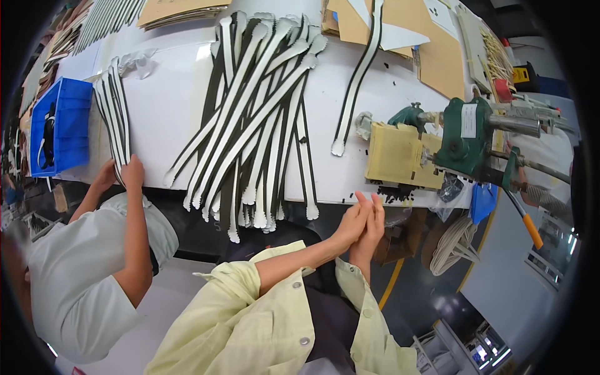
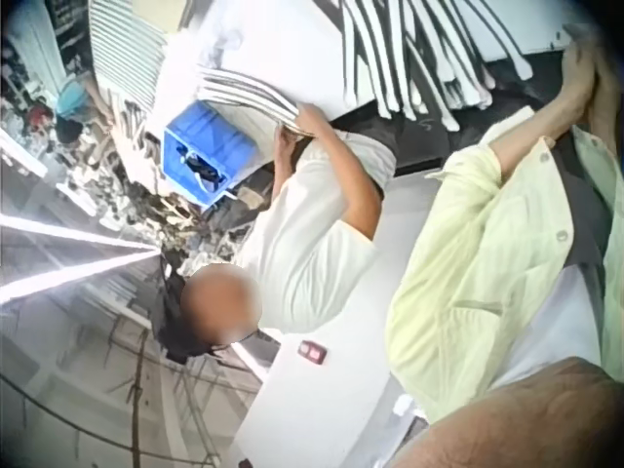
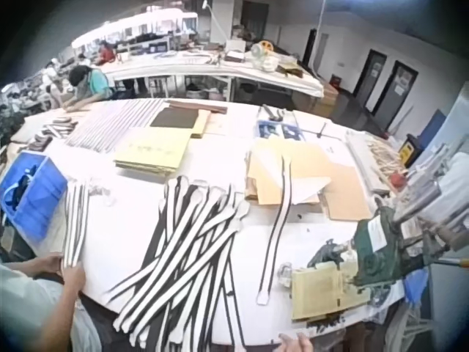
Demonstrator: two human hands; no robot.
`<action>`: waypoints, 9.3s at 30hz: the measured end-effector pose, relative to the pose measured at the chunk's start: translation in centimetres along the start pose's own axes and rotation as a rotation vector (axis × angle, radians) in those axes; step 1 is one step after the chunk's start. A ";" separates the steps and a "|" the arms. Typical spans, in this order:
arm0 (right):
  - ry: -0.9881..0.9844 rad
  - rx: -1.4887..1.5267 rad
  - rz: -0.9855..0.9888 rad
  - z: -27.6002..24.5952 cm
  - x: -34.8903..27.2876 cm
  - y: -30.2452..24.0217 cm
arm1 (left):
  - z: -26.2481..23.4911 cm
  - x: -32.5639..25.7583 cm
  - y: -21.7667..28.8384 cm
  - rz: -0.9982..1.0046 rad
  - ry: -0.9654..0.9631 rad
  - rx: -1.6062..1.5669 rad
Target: The person assembles long, flexible black and white cable-like components by hand at a factory workstation. They repeatedly pick up the components, align the ends, and press them together to join them. After assembling a batch, the person gathers the finished items and carries them to a different table in the facility.
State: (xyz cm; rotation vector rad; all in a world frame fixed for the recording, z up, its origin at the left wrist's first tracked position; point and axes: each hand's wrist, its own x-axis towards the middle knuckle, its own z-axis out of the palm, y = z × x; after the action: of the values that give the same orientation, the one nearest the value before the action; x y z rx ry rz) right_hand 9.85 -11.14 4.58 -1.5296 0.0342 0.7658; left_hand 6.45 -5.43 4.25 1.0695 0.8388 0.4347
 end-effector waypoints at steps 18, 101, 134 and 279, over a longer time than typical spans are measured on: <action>-0.059 0.072 0.054 -0.2 1.2 -0.1 | 3.3 2.2 -1.9 -0.270 -0.173 -0.134; -0.382 -1.519 -0.565 -12.7 -1.7 -0.8 | 8.2 -5.3 -7.1 -0.538 -0.073 0.032; -0.446 0.533 0.445 -4.3 -2.2 -9.9 | 0.1 -0.1 -4.0 0.366 0.038 1.080; -1.350 -0.666 0.359 27.8 -13.9 -8.1 | -26.5 -13.9 -2.1 0.366 0.611 -0.602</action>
State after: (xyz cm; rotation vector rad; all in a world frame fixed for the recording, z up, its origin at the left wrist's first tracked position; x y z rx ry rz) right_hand -9.27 9.00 20.75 -1.3042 -1.0544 2.1118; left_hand -23.01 -0.14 1.86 0.5131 0.9515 1.2797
